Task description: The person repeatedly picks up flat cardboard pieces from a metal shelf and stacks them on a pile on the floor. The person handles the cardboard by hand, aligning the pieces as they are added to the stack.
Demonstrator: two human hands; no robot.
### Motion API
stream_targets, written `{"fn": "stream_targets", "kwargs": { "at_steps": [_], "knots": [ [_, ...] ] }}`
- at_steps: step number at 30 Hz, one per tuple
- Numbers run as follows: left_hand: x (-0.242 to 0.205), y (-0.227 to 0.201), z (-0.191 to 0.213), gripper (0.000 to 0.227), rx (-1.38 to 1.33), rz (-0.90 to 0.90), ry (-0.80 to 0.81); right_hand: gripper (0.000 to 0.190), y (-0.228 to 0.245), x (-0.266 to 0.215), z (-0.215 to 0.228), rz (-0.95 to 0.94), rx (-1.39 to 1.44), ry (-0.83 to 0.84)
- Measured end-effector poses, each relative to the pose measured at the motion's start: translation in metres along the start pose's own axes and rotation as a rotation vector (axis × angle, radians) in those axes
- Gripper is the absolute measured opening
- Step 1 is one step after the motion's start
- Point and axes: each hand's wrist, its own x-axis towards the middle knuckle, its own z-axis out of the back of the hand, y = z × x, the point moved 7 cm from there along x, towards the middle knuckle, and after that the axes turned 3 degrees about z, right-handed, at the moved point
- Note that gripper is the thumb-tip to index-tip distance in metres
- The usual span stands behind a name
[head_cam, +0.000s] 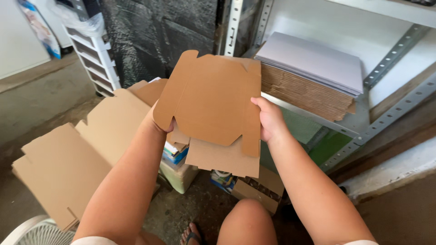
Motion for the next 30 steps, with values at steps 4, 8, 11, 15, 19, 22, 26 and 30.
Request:
{"fn": "stream_targets", "kwargs": {
  "at_steps": [4,8,11,15,19,22,26,30],
  "knots": [
    [-0.061,-0.038,0.025,0.037,0.06,-0.055,-0.179,0.017,-0.02,0.005,-0.029,0.016,-0.065,0.072],
    [-0.132,-0.065,0.042,0.032,0.134,-0.122,-0.403,0.057,-0.024,0.002,-0.053,0.192,-0.507,0.109],
    [-0.177,-0.07,0.056,0.028,0.179,-0.169,-0.559,0.065,-0.013,-0.025,-0.094,0.452,-0.907,0.204],
    [-0.217,-0.062,0.076,0.024,0.219,-0.235,-0.742,0.044,0.0,-0.118,-0.177,0.671,-1.027,0.568],
    [-0.259,-0.063,0.085,0.02,0.269,-0.285,-0.935,0.068,0.003,-0.179,-0.231,0.661,-0.933,0.813],
    [-0.287,-0.078,0.072,0.019,0.303,-0.305,-1.064,0.097,-0.016,-0.209,-0.26,0.73,-0.995,1.014],
    [-0.304,-0.116,0.031,0.008,0.487,-0.255,-1.291,0.083,-0.056,-0.218,-0.284,0.787,-1.105,1.049],
    [-0.328,-0.149,-0.027,0.016,0.564,-0.261,-1.377,0.052,-0.078,-0.209,-0.299,0.817,-1.11,0.927]
  ]
}}
